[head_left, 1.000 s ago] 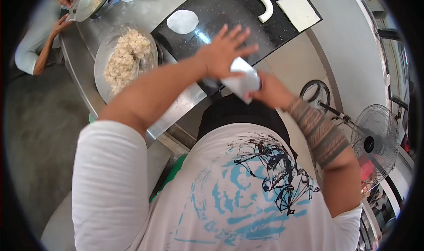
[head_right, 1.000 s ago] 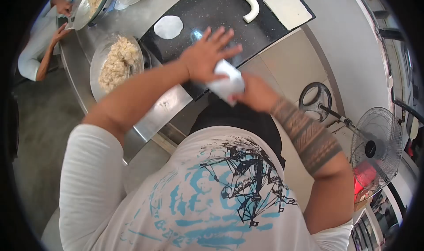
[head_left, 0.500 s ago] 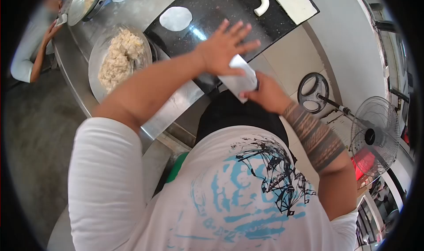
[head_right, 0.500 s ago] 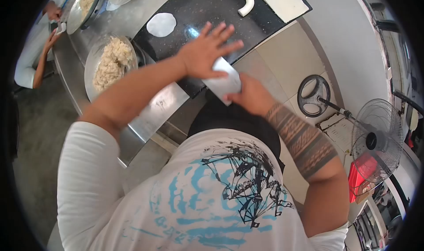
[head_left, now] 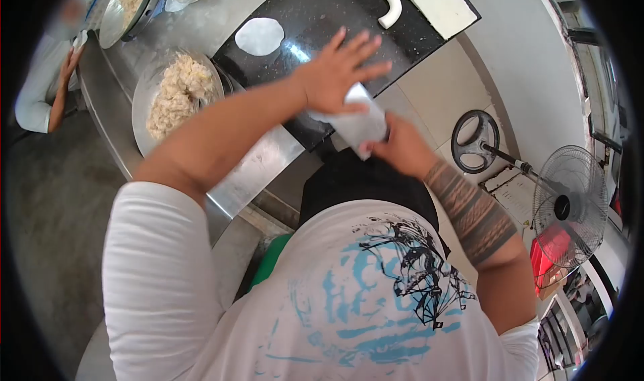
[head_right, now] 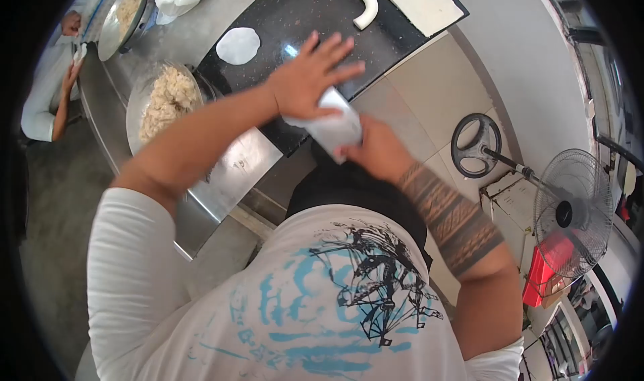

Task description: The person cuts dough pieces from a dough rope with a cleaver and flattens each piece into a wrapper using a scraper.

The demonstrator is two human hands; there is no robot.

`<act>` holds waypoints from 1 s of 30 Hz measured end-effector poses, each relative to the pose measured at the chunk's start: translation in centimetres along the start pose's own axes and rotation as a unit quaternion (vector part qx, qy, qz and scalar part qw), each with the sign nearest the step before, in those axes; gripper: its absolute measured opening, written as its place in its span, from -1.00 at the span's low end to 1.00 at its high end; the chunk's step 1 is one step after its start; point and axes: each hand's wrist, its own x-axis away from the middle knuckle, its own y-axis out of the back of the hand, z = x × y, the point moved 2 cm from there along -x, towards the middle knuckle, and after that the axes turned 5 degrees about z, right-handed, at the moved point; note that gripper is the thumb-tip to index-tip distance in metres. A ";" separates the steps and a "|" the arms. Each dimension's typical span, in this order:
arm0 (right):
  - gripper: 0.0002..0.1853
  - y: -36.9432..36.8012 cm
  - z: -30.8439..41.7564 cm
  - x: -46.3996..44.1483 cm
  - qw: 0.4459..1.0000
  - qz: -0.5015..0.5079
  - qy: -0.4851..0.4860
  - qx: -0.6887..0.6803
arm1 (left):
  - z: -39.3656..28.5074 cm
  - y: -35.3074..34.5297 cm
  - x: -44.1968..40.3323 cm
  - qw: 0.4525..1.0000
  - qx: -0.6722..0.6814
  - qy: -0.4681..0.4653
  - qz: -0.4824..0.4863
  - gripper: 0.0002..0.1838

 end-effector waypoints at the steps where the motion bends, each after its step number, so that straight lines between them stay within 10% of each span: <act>1: -0.31 -0.4 -0.7 0.8 0.999 0.003 -0.038 -0.016 | -1.7 0.1 -0.5 0.999 -0.001 -0.012 0.052 0.02; 12: -0.43 8.4 -0.6 -5.1 0.986 -0.024 -0.075 0.144 | 4.9 1.5 -6.9 0.967 -0.070 0.205 -0.135 -0.38; 15: -0.46 3.1 -4.2 -0.4 0.996 -0.064 -0.056 -0.001 | 2.9 4.7 -5.2 0.921 0.072 0.382 0.032 -0.50; 17: -0.45 1.3 -3.6 4.4 0.998 -0.016 -0.045 0.030 | 1.8 4.3 -2.7 0.904 0.155 0.312 0.250 -0.46; 18: -0.46 1.7 -2.7 5.8 0.995 0.030 -0.078 0.057 | -0.1 5.5 -1.7 0.817 0.262 0.380 0.346 -0.42; 22: -0.48 5.1 -2.3 6.8 0.990 0.017 -0.097 0.099 | -0.4 2.8 4.6 0.945 0.132 0.288 -0.079 -0.74; 26: -0.44 5.6 -3.4 -0.2 0.987 -0.159 -0.036 0.006 | -0.6 2.9 6.2 0.785 0.399 0.467 -0.078 -0.71; 30: -0.32 -5.1 1.1 -1.9 0.996 -0.049 -0.062 0.036 | -3.1 4.4 5.8 0.718 0.493 0.467 -0.153 -0.74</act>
